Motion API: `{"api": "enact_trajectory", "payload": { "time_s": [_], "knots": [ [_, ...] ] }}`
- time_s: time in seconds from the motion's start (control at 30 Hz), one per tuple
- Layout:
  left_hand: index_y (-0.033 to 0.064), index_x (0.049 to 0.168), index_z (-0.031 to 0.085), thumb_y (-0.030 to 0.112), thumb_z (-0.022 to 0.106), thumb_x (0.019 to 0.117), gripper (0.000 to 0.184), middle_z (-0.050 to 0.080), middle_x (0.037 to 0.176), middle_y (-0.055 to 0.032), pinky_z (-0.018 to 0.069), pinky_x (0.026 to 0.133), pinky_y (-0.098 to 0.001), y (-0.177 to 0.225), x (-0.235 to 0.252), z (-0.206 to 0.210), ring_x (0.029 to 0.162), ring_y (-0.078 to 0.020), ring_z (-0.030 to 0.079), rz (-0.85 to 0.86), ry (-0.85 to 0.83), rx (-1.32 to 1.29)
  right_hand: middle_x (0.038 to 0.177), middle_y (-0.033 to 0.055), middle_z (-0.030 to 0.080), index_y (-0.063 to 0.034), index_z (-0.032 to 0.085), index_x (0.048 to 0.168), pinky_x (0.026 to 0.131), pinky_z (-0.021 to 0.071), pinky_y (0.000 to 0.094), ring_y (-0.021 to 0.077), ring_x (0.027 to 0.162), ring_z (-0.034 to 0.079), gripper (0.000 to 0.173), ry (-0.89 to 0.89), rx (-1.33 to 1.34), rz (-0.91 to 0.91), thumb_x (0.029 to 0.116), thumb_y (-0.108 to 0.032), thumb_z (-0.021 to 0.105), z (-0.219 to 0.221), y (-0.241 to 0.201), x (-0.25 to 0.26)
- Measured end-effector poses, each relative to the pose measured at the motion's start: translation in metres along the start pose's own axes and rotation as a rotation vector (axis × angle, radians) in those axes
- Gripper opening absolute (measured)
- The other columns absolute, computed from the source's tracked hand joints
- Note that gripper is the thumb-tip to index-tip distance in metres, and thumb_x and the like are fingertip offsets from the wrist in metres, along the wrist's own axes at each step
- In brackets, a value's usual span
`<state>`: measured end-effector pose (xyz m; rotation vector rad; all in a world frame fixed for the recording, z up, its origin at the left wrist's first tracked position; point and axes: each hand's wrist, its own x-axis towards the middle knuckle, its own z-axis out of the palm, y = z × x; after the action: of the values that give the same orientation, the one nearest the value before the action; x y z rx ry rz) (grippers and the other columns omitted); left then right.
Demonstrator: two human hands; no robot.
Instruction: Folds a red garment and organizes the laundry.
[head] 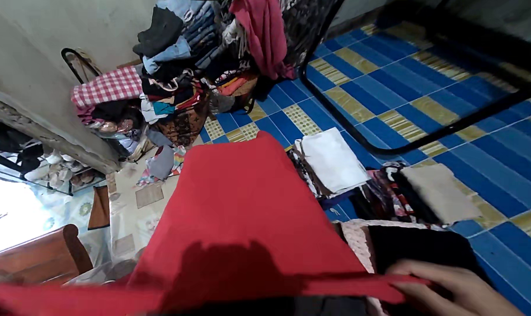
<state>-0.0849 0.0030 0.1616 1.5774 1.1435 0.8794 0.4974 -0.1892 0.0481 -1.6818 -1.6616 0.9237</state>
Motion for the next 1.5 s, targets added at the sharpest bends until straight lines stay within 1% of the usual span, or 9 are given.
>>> {"api": "enact_trajectory", "payload": {
  "time_s": [0.17, 0.4, 0.5, 0.6, 0.87, 1.2, 1.33, 1.43, 1.5],
  "knots": [
    [0.0214, 0.089, 0.066, 0.022, 0.035, 0.107, 0.036, 0.069, 0.073, 0.0108, 0.0573, 0.062, -0.0201, -0.025, 0.1, 0.048, 0.064, -0.0002, 0.065, -0.129, 0.15, 0.091, 0.073, -0.0114, 0.065, -0.0169, 0.071, 0.084, 0.062, 0.0501, 0.017, -0.0067, 0.066, 0.057, 0.044, 0.171, -0.027, 0.038, 0.098, -0.056, 0.056, -0.005, 0.061, 0.04],
    [0.0118, 0.099, 0.068, 0.026, 0.045, 0.1096, 0.029, 0.068, 0.075, 0.0035, 0.0569, 0.06, -0.0239, -0.054, 0.195, 0.07, 0.063, -0.0041, 0.064, -0.173, 0.089, 0.156, 0.068, -0.0142, 0.063, -0.021, 0.069, 0.078, 0.056, 0.0486, 0.0164, -0.0053, 0.061, 0.057, 0.03, 0.164, -0.013, 0.058, 0.0961, -0.042, 0.057, -0.027, 0.081, 0.081],
    [0.0106, 0.101, 0.068, 0.028, 0.047, 0.1091, 0.029, 0.068, 0.076, 0.0028, 0.0564, 0.061, -0.0246, -0.067, 0.219, 0.075, 0.064, -0.004, 0.064, -0.212, 0.076, 0.177, 0.069, -0.0118, 0.063, -0.018, 0.07, 0.088, 0.057, 0.05, 0.0169, -0.0027, 0.061, 0.059, 0.019, 0.09, 0.087, 0.077, 0.0916, -0.036, 0.064, -0.033, 0.09, 0.093],
    [0.0088, 0.108, 0.068, 0.032, 0.047, 0.1089, 0.031, 0.068, 0.082, 0.0006, 0.0568, 0.065, -0.0289, -0.08, 0.234, 0.074, 0.068, -0.0062, 0.064, -0.278, 0.075, 0.212, 0.087, -0.0028, 0.071, -0.0112, 0.071, 0.107, 0.075, 0.0582, 0.0297, 0.0091, 0.08, 0.068, 0.026, -0.111, 0.108, 0.145, 0.0828, -0.021, 0.075, -0.037, 0.097, 0.094],
    [0.0158, 0.104, 0.064, 0.029, 0.041, 0.1105, 0.028, 0.067, 0.078, 0.0071, 0.0578, 0.063, -0.0244, -0.101, 0.254, 0.072, 0.067, -0.0023, 0.065, -0.27, 0.064, 0.088, 0.102, 0.0122, 0.068, -0.0048, 0.075, 0.095, 0.09, 0.0507, 0.0591, 0.0331, 0.103, 0.063, 0.01, 0.058, -0.29, 0.133, 0.0934, -0.002, 0.066, -0.037, 0.099, 0.113],
    [0.0172, 0.104, 0.063, 0.033, 0.041, 0.1101, 0.028, 0.066, 0.08, 0.0068, 0.0569, 0.063, -0.0262, -0.113, 0.265, 0.067, 0.07, -0.0037, 0.064, -0.26, 0.099, 0.097, 0.121, 0.0209, 0.064, 0.0027, 0.071, 0.105, 0.095, 0.0489, 0.0639, 0.0441, 0.113, 0.06, 0.015, 0.133, -0.448, 0.191, 0.1005, -0.006, 0.06, -0.019, 0.105, 0.152],
    [0.028, 0.104, 0.063, 0.034, 0.036, 0.1093, 0.028, 0.07, 0.088, 0.0131, 0.0591, 0.07, -0.0224, -0.122, 0.248, 0.046, 0.079, 0.0005, 0.068, -0.157, 0.104, -0.2, 0.118, 0.0089, 0.066, -0.0021, 0.069, 0.11, 0.095, 0.0523, 0.0457, 0.0203, 0.108, 0.063, 0.033, 0.303, -0.06, 0.104, 0.1067, -0.018, 0.04, -0.027, 0.098, 0.129],
    [0.0265, 0.101, 0.064, 0.034, 0.04, 0.1089, 0.026, 0.073, 0.09, 0.0105, 0.0594, 0.075, -0.0203, -0.112, 0.23, 0.038, 0.083, -0.0002, 0.07, -0.031, 0.114, -0.446, 0.086, -0.01, 0.062, -0.0122, 0.063, 0.102, 0.068, 0.0503, 0.015, -0.0064, 0.074, 0.058, 0.033, 0.602, 0.146, 0.112, 0.1074, -0.032, 0.038, -0.028, 0.073, 0.111],
    [0.0279, 0.102, 0.066, 0.034, 0.042, 0.1085, 0.026, 0.074, 0.093, 0.0112, 0.0593, 0.076, -0.0195, -0.115, 0.231, 0.039, 0.085, 0.0007, 0.07, -0.022, 0.082, -0.438, 0.08, -0.0124, 0.057, -0.0121, 0.059, 0.1, 0.064, 0.0483, 0.0102, -0.0102, 0.069, 0.055, 0.029, 0.69, 0.138, 0.084, 0.1081, -0.031, 0.038, -0.02, 0.067, 0.111]
  ]
}}
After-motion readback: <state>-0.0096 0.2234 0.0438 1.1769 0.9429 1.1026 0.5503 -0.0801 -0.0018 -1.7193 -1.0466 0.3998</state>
